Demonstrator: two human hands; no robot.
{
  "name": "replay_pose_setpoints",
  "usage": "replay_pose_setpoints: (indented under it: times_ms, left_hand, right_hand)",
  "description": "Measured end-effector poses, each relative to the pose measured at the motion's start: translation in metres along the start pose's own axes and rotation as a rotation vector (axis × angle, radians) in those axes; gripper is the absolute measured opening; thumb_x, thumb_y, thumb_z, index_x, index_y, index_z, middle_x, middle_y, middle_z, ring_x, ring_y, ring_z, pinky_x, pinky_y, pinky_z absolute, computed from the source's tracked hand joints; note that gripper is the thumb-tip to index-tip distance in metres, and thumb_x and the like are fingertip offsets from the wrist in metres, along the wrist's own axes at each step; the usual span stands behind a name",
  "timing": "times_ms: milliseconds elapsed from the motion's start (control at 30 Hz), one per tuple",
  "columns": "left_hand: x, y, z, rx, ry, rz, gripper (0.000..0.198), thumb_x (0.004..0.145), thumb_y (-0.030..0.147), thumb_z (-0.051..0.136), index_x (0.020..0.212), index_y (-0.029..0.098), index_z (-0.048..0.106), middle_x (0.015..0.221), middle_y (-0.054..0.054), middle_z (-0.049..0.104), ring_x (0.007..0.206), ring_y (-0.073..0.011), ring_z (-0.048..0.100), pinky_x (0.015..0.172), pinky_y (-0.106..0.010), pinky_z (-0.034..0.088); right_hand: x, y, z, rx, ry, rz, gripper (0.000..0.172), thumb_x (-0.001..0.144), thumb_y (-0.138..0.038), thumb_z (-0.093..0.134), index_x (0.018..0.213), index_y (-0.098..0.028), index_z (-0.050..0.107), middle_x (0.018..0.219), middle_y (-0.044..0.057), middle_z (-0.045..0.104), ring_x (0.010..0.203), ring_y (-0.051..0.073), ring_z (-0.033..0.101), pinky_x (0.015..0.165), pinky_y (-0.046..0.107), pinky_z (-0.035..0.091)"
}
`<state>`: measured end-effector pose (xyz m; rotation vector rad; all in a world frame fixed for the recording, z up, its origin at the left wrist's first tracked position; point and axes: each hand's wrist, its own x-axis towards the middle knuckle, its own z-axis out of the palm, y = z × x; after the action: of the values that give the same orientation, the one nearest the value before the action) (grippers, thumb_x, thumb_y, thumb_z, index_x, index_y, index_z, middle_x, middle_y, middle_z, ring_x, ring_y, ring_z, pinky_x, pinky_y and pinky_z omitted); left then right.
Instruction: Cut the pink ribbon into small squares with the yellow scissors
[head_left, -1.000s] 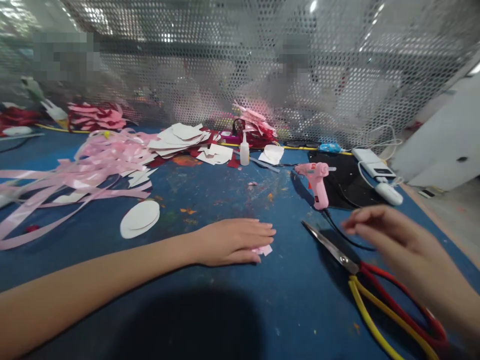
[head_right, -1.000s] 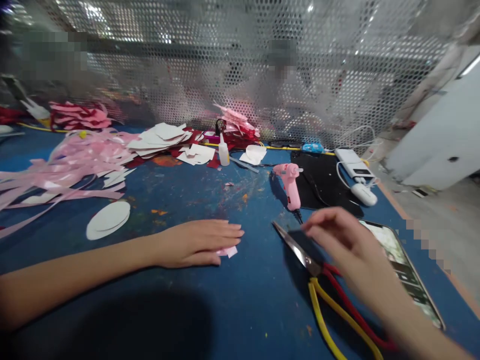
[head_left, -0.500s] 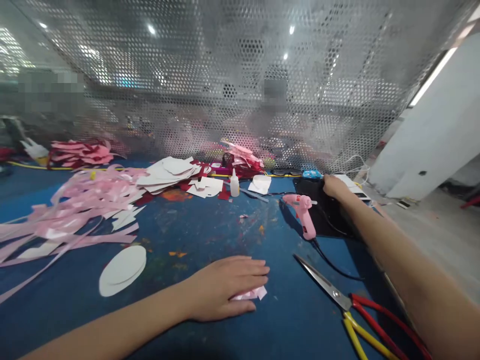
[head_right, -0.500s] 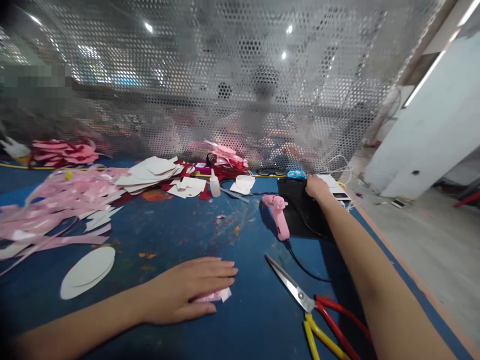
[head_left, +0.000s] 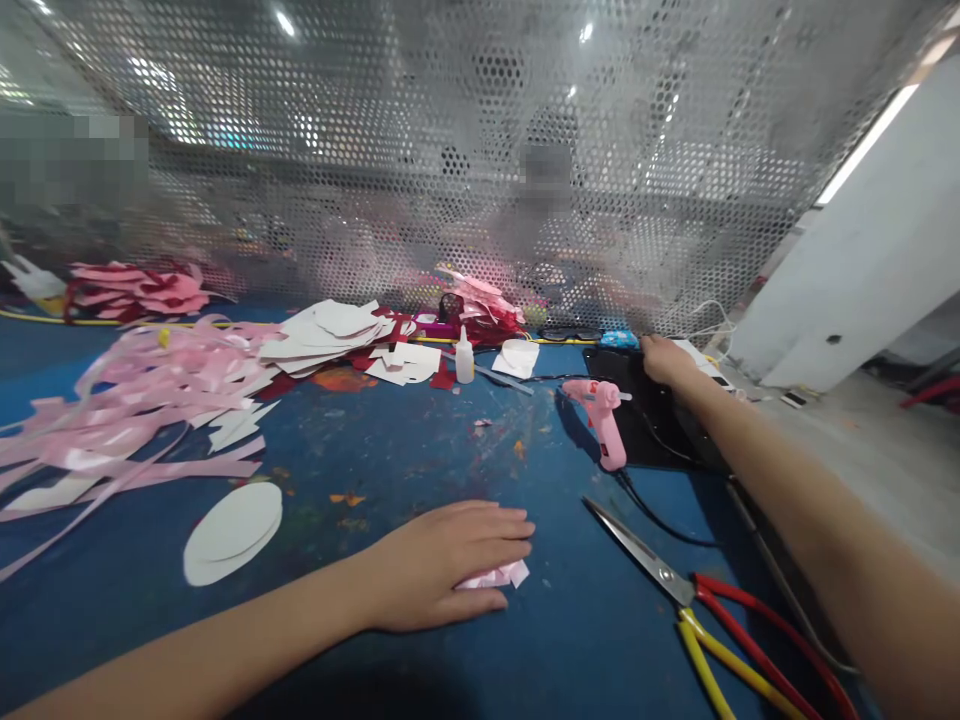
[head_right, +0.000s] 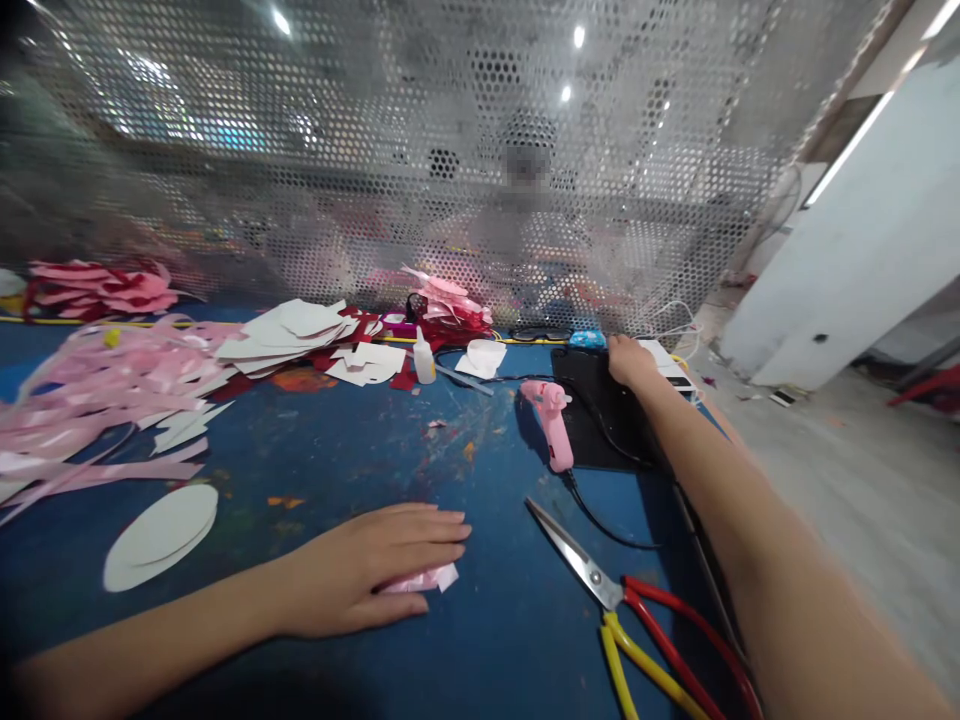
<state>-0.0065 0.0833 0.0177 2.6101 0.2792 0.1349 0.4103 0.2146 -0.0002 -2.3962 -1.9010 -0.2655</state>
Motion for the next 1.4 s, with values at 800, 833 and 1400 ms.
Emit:
replay_pose_setpoints:
  times_ms: [800, 833, 1400]
  left_hand:
    - [-0.001, -0.002, 0.001, 0.064, -0.033, 0.005, 0.042, 0.089, 0.029, 0.047, 0.130, 0.019, 0.047, 0.135, -0.007, 0.050, 0.129, -0.0231, 0.041, 0.109, -0.042, 0.031]
    - [-0.001, -0.002, 0.001, 0.066, -0.034, 0.009, 0.042, 0.089, 0.029, 0.046, 0.130, 0.018, 0.047, 0.135, -0.008, 0.050, 0.129, -0.0233, 0.041, 0.109, -0.042, 0.031]
    - [-0.005, -0.012, 0.001, 0.032, 0.148, -0.124, 0.033, 0.094, 0.026, 0.037, 0.117, 0.015, 0.057, 0.124, -0.008, 0.059, 0.123, -0.0178, 0.046, 0.107, -0.033, 0.034]
  right_hand:
    - [-0.183, -0.076, -0.045, 0.205, -0.042, -0.108, 0.059, 0.079, -0.064, 0.042, 0.099, -0.011, 0.059, 0.094, 0.016, 0.059, 0.095, 0.029, 0.056, 0.082, 0.039, 0.042]
    - [-0.182, -0.083, -0.045, 0.183, -0.040, -0.085, 0.060, 0.077, -0.064, 0.045, 0.097, -0.010, 0.059, 0.093, 0.016, 0.059, 0.094, 0.030, 0.056, 0.081, 0.039, 0.042]
    - [-0.159, -0.083, -0.044, 0.354, -0.032, -0.048, 0.020, 0.072, -0.034, 0.053, 0.057, -0.022, 0.046, 0.055, 0.002, 0.056, 0.050, 0.016, 0.051, 0.050, 0.026, 0.032]
